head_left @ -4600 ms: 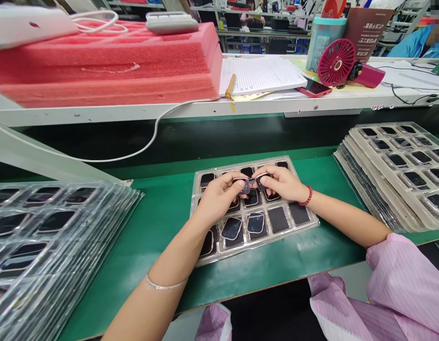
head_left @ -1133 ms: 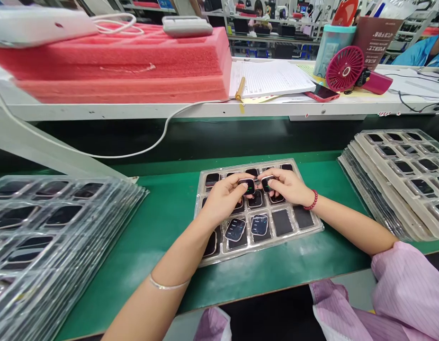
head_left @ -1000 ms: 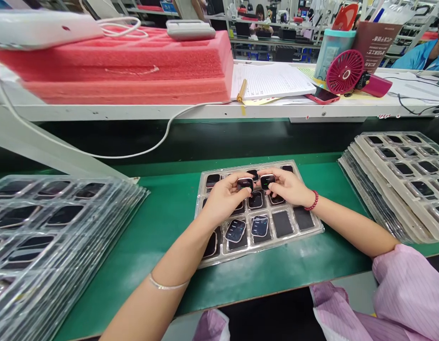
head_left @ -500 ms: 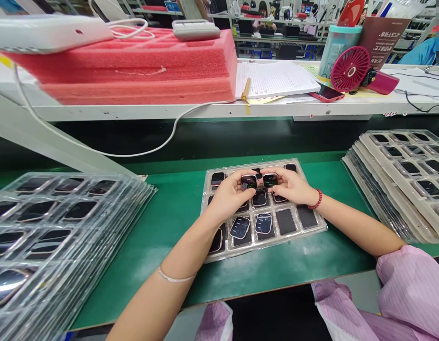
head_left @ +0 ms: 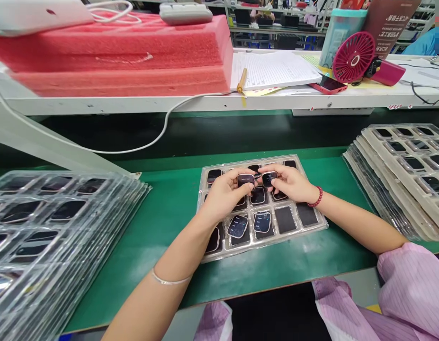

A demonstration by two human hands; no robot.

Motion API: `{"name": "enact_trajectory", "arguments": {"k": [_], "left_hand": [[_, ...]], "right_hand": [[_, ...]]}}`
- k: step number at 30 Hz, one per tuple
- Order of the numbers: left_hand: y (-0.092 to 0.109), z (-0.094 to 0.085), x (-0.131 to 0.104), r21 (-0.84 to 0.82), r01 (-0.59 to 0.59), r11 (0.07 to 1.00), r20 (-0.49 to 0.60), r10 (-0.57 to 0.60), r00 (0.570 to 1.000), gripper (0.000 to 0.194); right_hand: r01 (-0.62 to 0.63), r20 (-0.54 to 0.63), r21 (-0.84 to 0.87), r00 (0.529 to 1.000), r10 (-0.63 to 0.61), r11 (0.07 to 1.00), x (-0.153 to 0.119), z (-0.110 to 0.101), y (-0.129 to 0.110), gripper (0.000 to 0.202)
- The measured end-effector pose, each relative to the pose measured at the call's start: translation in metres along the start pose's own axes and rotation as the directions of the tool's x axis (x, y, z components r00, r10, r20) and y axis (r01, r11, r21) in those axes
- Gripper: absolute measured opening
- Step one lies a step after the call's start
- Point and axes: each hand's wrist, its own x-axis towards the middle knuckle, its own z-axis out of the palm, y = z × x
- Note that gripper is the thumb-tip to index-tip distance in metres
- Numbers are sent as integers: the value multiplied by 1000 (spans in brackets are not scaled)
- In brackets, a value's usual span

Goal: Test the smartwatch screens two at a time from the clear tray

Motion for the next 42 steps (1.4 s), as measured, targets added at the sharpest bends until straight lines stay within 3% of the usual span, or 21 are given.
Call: {"name": "enact_trajectory", "arguments": {"k": [6, 11, 17, 21, 27, 34, 39, 42], "left_hand": [[-1, 1, 0, 4, -51, 999, 1, 51, 999, 47], [-1, 0, 1, 7, -39, 999, -2, 39, 999, 40], [-4, -1, 2, 19, -48, 999, -13, 48, 999, 46], [-2, -1, 1, 26, -54, 998, -8, 54, 998, 48], [6, 0, -3, 50, -7, 999, -30, 9, 1000, 34], [1, 0, -1, 21, -32, 999, -21, 32, 999, 45], [1, -1, 0, 37, -19, 999, -30, 20, 999, 37], [2, 0, 0, 54, -38, 998, -30, 40, 999, 41]], "right_hand": [[58, -1, -36, 998, -58, 998, 1, 0, -1, 50], [90, 0, -82, 996, -90, 993, 0, 0, -3, 50], [48, -18, -62, 999, -49, 997, 0, 1, -1, 47], [107, -22, -90, 994, -110, 990, 0, 1, -3, 48], [10, 5, -26, 1000, -10, 1000, 0, 0, -5, 42], [92, -3, -11, 996, -92, 996, 0, 1, -5, 48], [2, 29, 3, 1000, -2, 1000, 1, -2, -3, 45], [40, 11, -1, 999, -40, 999, 1, -2, -4, 46]]}}
